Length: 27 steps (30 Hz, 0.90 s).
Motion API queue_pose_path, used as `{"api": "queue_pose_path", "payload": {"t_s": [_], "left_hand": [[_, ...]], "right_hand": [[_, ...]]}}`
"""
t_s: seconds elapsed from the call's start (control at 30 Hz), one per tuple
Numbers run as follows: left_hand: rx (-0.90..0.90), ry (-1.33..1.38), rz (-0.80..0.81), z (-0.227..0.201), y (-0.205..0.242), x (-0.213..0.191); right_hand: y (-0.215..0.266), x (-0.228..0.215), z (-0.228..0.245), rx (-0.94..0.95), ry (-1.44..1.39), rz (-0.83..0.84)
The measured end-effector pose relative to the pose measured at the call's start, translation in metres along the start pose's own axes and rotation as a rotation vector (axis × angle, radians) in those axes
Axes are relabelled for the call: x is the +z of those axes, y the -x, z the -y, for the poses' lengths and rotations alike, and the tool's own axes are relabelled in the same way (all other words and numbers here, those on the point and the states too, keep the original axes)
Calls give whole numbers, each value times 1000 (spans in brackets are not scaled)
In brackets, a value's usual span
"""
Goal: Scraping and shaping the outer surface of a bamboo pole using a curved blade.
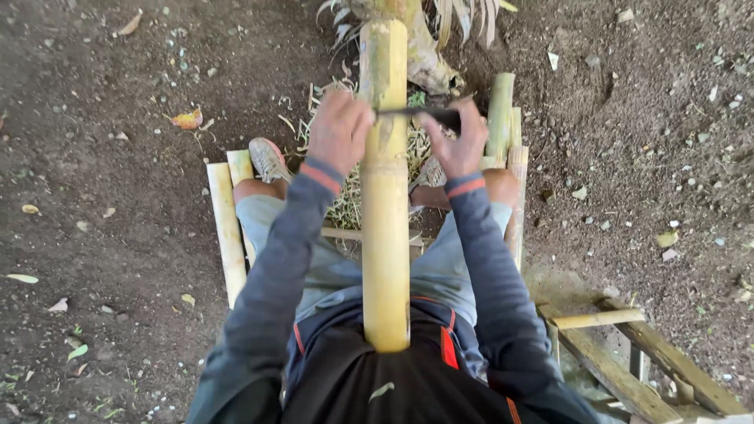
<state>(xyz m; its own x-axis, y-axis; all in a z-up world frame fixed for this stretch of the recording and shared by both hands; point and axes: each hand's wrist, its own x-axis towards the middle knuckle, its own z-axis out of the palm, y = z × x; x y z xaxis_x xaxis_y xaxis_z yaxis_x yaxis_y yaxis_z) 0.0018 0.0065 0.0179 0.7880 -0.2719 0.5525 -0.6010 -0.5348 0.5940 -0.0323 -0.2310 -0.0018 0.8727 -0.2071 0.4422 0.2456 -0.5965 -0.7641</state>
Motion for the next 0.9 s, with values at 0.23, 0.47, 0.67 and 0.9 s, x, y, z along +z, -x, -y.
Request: {"api": "queue_pose_path", "payload": {"t_s": [0.23, 0.47, 0.67, 0.9], "left_hand": [[-50, 37, -28, -39, 48, -7], [41, -40, 38, 24, -23, 20], [112, -94, 105, -30, 0, -17], [51, -72, 35, -19, 15, -6]], "right_hand": [[35, -8, -13, -132, -24, 67], [-5, 19, -20, -42, 74, -70], [39, 5, -19, 9, -43, -71], [28, 15, -18, -53, -92, -60]]}}
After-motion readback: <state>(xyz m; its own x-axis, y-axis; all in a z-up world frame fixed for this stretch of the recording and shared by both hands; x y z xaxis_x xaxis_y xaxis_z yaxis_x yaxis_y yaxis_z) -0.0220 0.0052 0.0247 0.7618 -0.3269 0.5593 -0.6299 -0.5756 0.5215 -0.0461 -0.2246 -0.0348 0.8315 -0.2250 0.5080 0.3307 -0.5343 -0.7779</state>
